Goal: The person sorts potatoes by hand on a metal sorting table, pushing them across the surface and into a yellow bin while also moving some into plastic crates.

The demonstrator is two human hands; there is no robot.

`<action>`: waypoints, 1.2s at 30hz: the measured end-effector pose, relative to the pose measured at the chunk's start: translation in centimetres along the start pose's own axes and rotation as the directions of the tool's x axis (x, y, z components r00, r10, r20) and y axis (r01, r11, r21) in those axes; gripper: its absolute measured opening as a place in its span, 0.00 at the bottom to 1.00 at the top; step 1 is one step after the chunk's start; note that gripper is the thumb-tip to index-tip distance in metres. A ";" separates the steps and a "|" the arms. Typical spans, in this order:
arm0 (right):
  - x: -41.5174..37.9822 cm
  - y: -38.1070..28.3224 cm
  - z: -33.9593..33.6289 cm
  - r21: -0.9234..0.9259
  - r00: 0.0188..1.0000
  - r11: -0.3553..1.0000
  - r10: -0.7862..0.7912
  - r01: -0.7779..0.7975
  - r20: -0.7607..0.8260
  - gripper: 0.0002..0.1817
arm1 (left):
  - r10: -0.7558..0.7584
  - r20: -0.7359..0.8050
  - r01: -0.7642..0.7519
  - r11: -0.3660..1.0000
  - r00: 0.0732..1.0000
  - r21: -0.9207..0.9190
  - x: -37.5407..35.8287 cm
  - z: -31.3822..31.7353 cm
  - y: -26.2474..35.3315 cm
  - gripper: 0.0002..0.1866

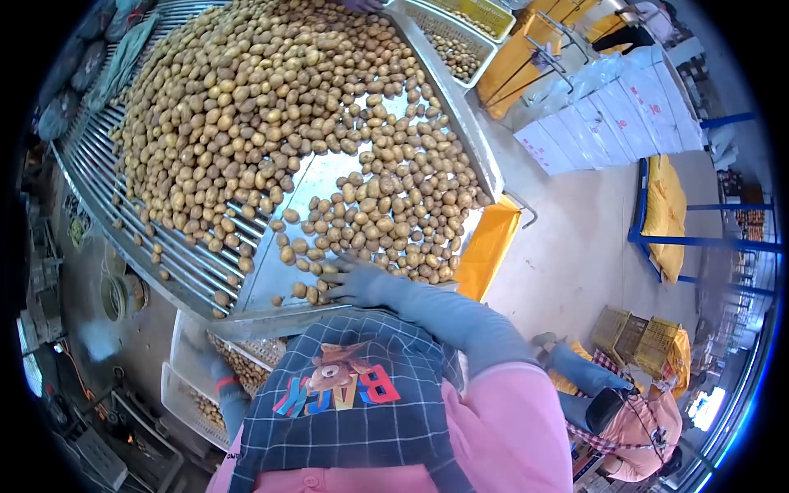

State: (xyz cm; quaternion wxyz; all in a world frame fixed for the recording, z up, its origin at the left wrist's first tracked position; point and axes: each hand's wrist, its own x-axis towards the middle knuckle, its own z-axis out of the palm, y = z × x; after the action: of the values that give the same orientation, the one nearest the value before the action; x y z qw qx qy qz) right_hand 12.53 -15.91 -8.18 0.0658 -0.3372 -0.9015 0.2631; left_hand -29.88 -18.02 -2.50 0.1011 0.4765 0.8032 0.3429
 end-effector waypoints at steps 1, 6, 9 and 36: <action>-2.9 1.1 -0.4 0.012 0.998 0.999 0.040 -0.039 -0.048 0.20 | 0.143 0.011 -0.143 0.990 0.990 0.006 2.9 4.6 -4.1 0.29; -14.3 4.6 -4.9 -0.091 0.945 0.941 0.324 -0.326 -0.033 0.23 | 0.474 0.195 -0.508 0.837 0.859 0.205 6.0 16.2 5.6 0.41; -17.9 7.7 -7.6 -0.153 0.858 0.855 0.510 -0.496 0.062 0.23 | 0.461 0.342 -0.572 0.710 0.819 0.412 0.1 20.7 11.8 0.44; -13.4 20.7 -18.2 0.598 0.274 0.422 0.905 -0.682 -0.326 0.19 | 0.794 0.445 -0.572 0.153 -0.414 -0.806 -16.9 31.3 32.2 0.31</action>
State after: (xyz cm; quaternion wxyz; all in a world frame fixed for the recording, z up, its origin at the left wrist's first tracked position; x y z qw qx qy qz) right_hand 40.06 -3.57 -2.58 0.2660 -0.7951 -0.4640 0.2860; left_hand 16.73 -7.87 -7.70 0.3180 0.9449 0.0307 0.0712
